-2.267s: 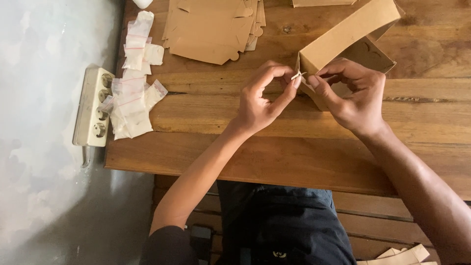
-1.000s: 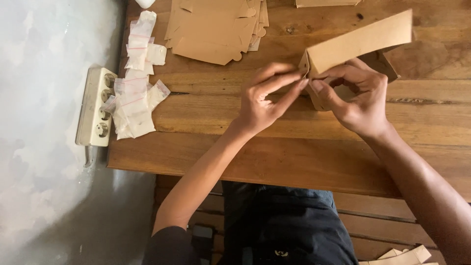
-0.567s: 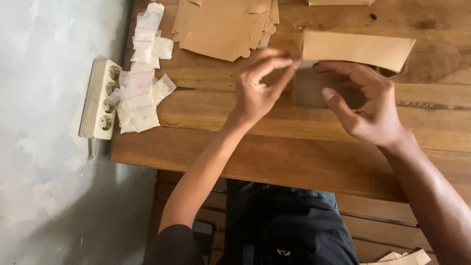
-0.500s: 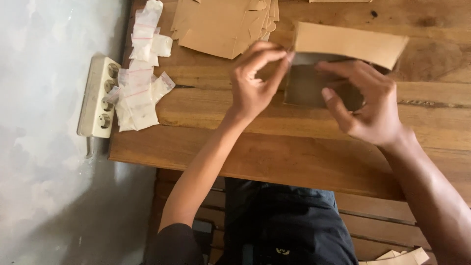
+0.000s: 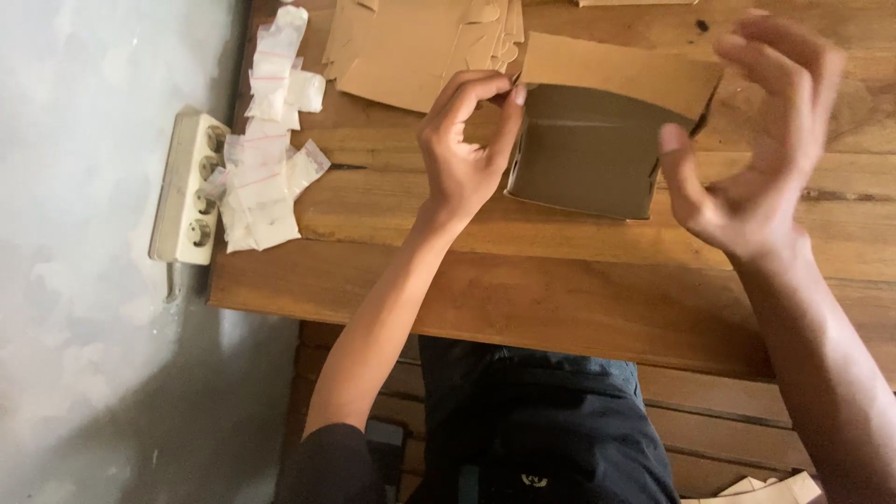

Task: Folding flat cardboard templates into boxes, placing a small plastic packet inside each, and stacking the finished boxes on a wooden table.

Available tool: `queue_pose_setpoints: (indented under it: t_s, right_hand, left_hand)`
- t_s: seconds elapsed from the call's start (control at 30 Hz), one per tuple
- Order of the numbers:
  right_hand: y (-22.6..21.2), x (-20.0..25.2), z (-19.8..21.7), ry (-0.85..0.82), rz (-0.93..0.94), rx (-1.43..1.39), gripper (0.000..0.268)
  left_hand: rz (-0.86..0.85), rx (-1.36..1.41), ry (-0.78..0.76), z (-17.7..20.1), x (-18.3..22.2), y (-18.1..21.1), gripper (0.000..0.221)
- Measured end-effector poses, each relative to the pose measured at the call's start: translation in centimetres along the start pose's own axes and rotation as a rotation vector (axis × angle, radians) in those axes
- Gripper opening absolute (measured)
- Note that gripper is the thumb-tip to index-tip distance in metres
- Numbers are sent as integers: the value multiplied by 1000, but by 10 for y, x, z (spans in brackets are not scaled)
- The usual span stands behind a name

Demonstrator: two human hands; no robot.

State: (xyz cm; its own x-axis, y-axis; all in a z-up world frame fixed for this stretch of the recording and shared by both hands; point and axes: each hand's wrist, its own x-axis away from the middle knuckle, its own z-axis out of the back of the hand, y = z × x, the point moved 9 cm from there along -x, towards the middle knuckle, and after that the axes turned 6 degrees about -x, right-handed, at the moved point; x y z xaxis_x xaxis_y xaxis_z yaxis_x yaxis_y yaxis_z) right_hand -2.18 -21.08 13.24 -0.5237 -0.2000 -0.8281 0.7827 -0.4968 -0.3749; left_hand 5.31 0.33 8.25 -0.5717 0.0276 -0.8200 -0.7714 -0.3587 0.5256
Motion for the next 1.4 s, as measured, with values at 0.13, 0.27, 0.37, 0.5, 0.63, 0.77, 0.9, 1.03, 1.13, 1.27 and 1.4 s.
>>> queue_pose_setpoints:
  t_s: [0.13, 0.27, 0.37, 0.5, 0.63, 0.77, 0.9, 1.03, 1.13, 1.27, 1.4]
  right_hand:
    - [38, 19, -15, -78, -157, -236, 45]
    - [59, 34, -14, -59, -192, -93, 51]
    - [66, 40, -16, -48, -119, -138, 42]
    - [62, 40, -13, -30, -203, -132, 40]
    - [65, 43, -15, -34, -323, -223, 44]
    - [70, 39, -13, -28, -342, -157, 47]
    - [68, 44, -5, 29, -264, -107, 52]
    - [77, 56, 13, 117, -311, -51, 63]
    - [85, 60, 22, 127, -335, -83, 63]
    - [93, 71, 30, 125, -331, -35, 62]
    - [103, 112, 41, 22, -403, -34, 74]
  left_hand:
    - [-20, -35, 39, 4, -4, 13, 7]
    - [-119, -138, 31, 7, -4, 18, 19]
    - [-89, -180, 6, 4, 4, 2, 23]
    - [51, -59, 18, 4, -2, 5, 18]
    - [70, -103, 4, 5, 1, 11, 15]
    - [156, -96, -2, 4, -5, 6, 18]
    - [216, -48, -76, 3, -12, 17, 10]
    - [197, -73, -81, 10, -13, 43, 25]
    - [271, -72, -162, 10, 7, 52, 25]
    - [377, -74, -280, 30, 68, 60, 25]
    - [505, -100, -397, 74, 158, 74, 25]
